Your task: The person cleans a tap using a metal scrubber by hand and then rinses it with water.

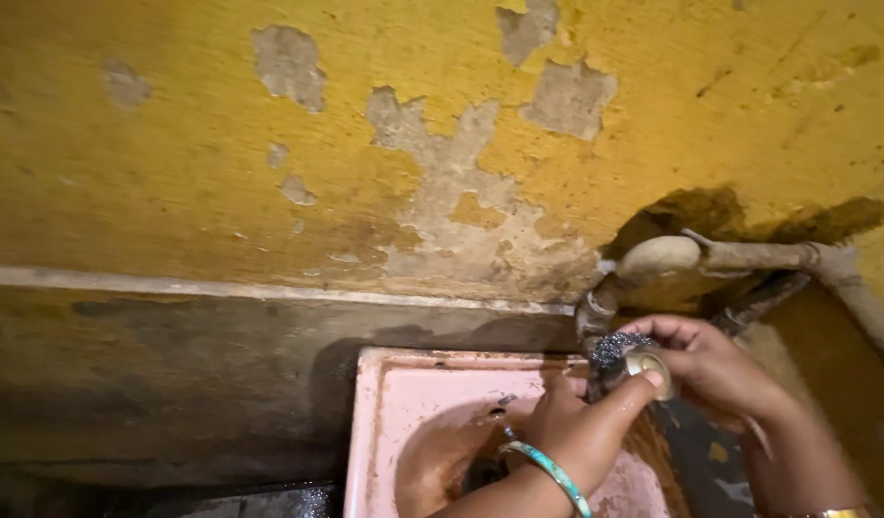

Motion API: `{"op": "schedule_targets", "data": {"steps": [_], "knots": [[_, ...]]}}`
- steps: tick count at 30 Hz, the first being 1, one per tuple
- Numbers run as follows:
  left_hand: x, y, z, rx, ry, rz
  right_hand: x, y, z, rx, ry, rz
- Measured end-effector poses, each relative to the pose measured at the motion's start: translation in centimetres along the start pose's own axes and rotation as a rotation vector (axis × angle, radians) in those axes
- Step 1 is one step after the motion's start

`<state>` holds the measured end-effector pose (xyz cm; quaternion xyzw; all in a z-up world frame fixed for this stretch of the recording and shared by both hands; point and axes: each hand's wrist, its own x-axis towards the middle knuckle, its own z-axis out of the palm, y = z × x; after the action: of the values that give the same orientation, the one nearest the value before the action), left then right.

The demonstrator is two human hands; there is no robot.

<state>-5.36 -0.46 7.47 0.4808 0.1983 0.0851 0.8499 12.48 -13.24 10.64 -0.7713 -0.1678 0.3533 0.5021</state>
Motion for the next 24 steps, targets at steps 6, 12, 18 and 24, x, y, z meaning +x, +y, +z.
{"op": "schedule_targets", "data": {"steps": [6,12,18,24], "knots": [[0.2,-0.5,-0.4,0.073,-0.04,0.002,1.5,0.1,-1.3,-0.183,-0.101,-0.072],[-0.4,0.9,-1.3,0.105,-0.059,0.034,1.1,2.5,-2.6,-0.045,-0.088,-0.105],[-0.1,1.0,-0.8,0.295,0.094,-0.111,1.5,2.6,-2.6,-0.176,-0.026,-0.132],[-0.8,1.7,-0.8,0.309,0.093,-0.057,0.5,2.5,-1.0,-0.157,0.062,-0.216]]}}
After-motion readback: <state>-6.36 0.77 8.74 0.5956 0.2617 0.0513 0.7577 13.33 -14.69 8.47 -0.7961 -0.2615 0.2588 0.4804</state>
